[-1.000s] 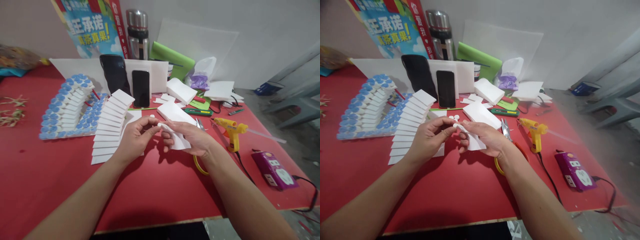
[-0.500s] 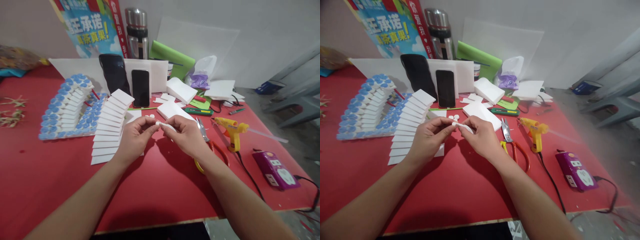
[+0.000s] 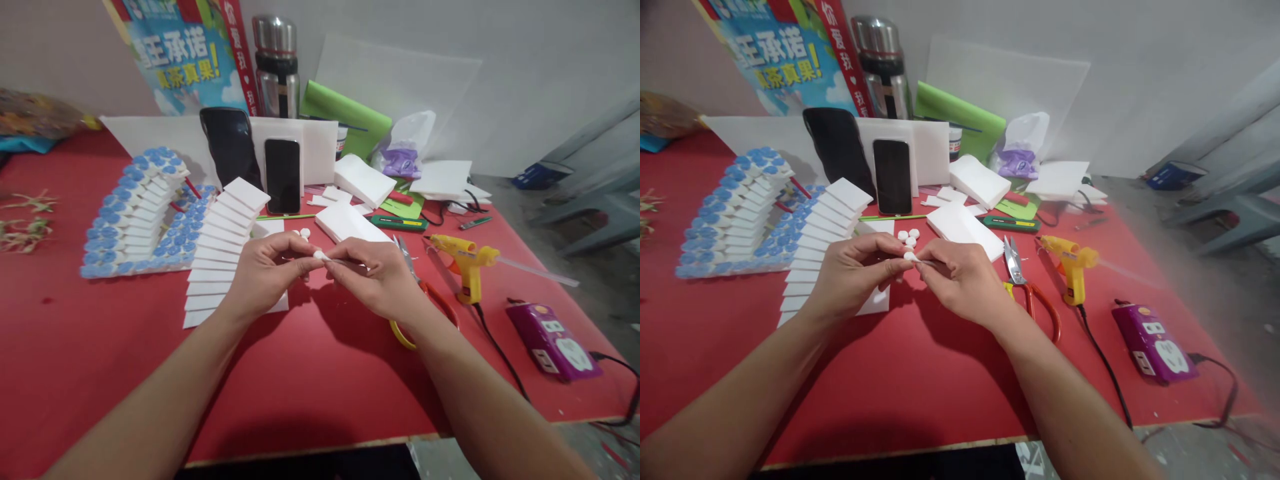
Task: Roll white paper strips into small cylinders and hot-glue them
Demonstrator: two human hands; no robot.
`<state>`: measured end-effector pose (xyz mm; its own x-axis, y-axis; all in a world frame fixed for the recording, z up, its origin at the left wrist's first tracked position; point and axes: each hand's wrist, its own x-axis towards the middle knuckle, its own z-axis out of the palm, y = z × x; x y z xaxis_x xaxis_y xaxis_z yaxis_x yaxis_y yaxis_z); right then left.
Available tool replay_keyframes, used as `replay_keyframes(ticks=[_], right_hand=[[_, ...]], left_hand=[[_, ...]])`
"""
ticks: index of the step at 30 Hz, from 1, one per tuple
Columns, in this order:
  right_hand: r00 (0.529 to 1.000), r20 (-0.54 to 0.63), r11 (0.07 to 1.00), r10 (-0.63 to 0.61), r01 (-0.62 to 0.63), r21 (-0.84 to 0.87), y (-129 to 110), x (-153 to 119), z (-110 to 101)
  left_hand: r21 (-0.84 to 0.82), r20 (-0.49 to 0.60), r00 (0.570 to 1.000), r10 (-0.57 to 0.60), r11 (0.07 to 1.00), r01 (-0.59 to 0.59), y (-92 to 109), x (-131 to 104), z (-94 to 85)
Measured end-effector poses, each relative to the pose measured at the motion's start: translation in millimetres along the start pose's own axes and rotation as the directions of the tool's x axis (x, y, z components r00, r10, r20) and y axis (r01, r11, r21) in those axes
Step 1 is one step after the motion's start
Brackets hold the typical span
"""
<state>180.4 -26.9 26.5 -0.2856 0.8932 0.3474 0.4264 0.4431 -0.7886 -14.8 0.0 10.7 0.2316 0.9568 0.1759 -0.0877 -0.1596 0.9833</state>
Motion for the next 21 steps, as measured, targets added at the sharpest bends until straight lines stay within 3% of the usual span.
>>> replay_keyframes(ticks=[12,21], right_hand=[[0.999,0.032,0.998,-0.031,0.030,0.047,-2.1,1.6,-3.0],[0.992,-0.068,0.993,0.105,-0.101,0.059,3.9,1.2,4.9]], left_hand=[[-0.073,0.053,0.988,-0.142,0.987,0.146,2.9,-1.0,-1.7],[0.005,0.073,0.995,-0.069,0.998,0.068,4.7,-4.9,5.2]])
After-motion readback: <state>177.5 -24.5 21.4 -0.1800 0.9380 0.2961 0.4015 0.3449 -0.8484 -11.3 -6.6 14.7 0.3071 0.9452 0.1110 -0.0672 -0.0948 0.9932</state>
